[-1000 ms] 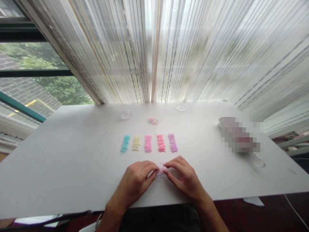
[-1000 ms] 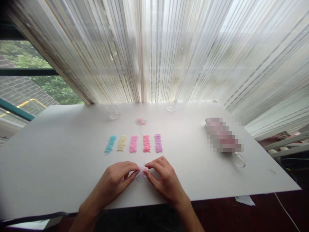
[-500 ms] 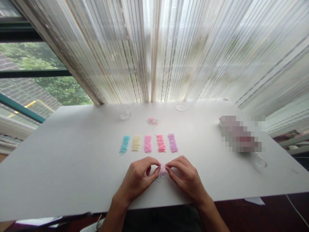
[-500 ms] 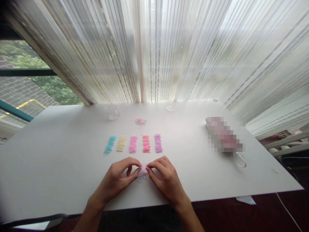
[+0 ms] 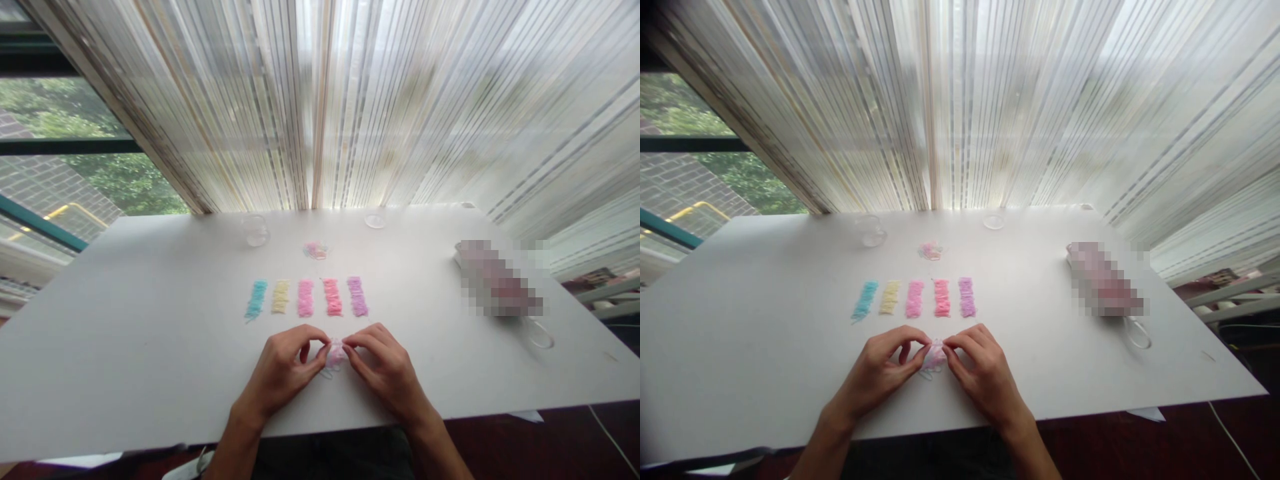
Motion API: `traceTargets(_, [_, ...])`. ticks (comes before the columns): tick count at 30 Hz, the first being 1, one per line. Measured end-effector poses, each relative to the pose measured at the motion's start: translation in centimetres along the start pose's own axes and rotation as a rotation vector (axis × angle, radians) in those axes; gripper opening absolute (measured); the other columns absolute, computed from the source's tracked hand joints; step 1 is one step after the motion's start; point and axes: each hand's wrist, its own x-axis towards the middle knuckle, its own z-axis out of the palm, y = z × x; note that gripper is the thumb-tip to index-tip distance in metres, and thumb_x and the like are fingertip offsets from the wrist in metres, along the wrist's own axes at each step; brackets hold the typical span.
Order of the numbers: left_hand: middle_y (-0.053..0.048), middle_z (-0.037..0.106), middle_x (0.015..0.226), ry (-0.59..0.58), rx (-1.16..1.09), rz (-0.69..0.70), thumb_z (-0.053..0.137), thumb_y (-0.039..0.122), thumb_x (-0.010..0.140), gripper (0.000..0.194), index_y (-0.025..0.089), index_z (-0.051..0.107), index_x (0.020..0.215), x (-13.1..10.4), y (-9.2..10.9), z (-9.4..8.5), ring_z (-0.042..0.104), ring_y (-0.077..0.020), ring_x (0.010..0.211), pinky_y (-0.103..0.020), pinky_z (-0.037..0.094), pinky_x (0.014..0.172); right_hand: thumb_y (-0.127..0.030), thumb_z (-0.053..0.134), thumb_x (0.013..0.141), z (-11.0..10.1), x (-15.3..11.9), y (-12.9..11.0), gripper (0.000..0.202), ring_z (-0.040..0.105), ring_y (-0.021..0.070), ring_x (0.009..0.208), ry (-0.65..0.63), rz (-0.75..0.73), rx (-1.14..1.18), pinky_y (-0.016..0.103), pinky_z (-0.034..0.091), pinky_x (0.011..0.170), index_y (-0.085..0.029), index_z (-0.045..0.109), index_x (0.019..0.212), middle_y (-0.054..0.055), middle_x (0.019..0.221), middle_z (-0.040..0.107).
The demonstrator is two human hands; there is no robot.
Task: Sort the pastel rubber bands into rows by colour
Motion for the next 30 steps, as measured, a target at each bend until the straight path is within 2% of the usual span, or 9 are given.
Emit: traceTargets(30, [0.000, 0.076, 0.091, 0.015, -0.009, -0.003, 0.065, 0.021, 0.097, 0.009, 0.024, 0.071, 0.103, -0.5, -1.1, 0.4, 0.064, -0.0129, 0.071, -0.023, 0.052, 0.066, -0.015, 0.063, 0.097, 0.0, -0.1, 0.1, 0.009, 0.062, 0.0201, 0.085, -0.005, 0.030, -0.032, 0.033, 0.053, 0.076, -0.023, 0.068, 0.099, 0.003, 0.088, 0.069])
